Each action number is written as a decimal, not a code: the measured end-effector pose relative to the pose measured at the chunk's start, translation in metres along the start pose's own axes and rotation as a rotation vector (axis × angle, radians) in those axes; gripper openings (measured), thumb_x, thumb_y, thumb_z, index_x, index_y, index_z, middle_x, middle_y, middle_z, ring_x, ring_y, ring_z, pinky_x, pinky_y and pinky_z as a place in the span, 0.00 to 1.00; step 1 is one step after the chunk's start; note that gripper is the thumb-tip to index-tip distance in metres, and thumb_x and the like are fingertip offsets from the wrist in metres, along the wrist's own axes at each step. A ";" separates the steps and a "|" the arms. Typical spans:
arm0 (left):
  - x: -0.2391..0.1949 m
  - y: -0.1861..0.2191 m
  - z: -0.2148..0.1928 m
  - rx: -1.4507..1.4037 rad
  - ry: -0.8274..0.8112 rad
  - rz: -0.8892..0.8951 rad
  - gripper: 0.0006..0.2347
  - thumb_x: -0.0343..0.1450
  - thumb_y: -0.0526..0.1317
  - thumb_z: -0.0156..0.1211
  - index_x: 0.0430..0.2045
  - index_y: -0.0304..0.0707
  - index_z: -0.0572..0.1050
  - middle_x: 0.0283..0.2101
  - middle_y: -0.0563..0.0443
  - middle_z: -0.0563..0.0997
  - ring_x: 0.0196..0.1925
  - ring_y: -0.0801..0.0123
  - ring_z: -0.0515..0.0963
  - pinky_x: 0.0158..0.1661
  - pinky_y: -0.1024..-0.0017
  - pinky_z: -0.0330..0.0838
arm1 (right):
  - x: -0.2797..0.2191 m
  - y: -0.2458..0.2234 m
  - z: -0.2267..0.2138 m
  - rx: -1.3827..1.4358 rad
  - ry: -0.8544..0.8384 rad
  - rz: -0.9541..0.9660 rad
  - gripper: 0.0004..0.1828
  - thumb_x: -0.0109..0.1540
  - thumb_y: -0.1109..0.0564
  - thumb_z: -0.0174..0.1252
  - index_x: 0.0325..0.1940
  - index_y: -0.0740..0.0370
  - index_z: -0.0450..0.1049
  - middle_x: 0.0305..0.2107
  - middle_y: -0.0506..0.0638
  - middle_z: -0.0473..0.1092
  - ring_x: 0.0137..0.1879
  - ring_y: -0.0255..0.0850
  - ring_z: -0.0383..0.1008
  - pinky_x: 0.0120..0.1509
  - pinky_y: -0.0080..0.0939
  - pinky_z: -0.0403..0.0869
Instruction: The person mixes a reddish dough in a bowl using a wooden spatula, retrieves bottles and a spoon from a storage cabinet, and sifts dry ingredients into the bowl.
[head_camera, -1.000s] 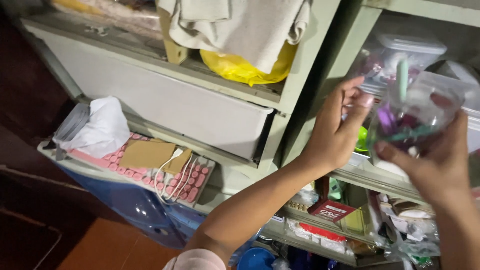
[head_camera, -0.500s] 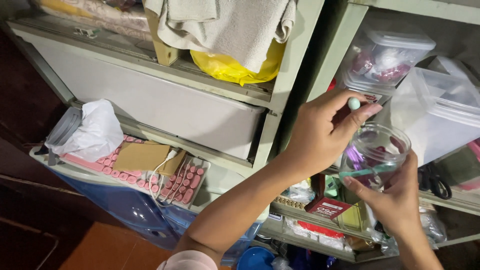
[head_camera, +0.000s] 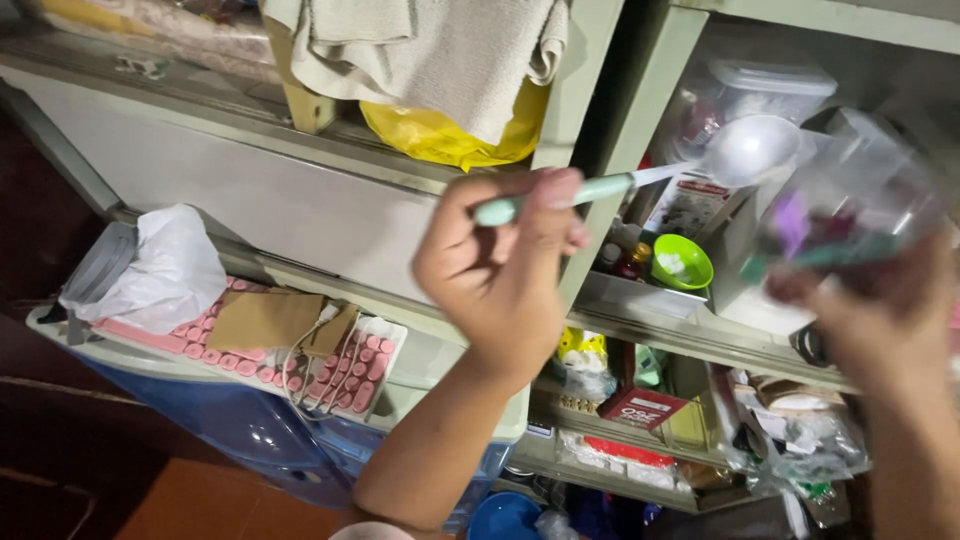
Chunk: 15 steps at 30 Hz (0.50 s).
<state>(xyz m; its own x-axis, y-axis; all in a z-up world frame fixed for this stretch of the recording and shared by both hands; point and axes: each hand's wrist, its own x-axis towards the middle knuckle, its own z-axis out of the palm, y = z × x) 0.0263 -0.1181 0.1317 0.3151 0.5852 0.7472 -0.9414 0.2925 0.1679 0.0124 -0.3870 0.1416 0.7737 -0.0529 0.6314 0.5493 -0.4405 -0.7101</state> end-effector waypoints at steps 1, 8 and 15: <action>-0.001 0.008 -0.002 -0.003 -0.002 -0.004 0.02 0.81 0.31 0.72 0.42 0.34 0.83 0.36 0.48 0.88 0.28 0.72 0.86 0.28 0.80 0.85 | 0.016 0.006 -0.008 -0.002 0.005 0.003 0.55 0.58 0.81 0.66 0.84 0.66 0.48 0.64 0.71 0.65 0.61 0.63 0.80 0.61 0.65 0.84; -0.024 0.040 -0.038 0.133 -0.083 -0.114 0.05 0.82 0.35 0.70 0.40 0.30 0.82 0.33 0.44 0.88 0.23 0.68 0.87 0.22 0.79 0.84 | 0.105 0.062 -0.035 -0.336 0.073 -0.006 0.37 0.74 0.63 0.83 0.76 0.72 0.63 0.63 0.70 0.76 0.68 0.65 0.81 0.71 0.60 0.82; -0.050 0.074 -0.078 0.226 -0.075 -0.314 0.09 0.77 0.36 0.72 0.38 0.25 0.82 0.26 0.41 0.86 0.22 0.65 0.86 0.25 0.71 0.86 | 0.157 0.159 -0.075 -0.538 0.206 0.558 0.40 0.78 0.26 0.78 0.80 0.53 0.73 0.55 0.50 0.77 0.58 0.49 0.76 0.65 0.53 0.75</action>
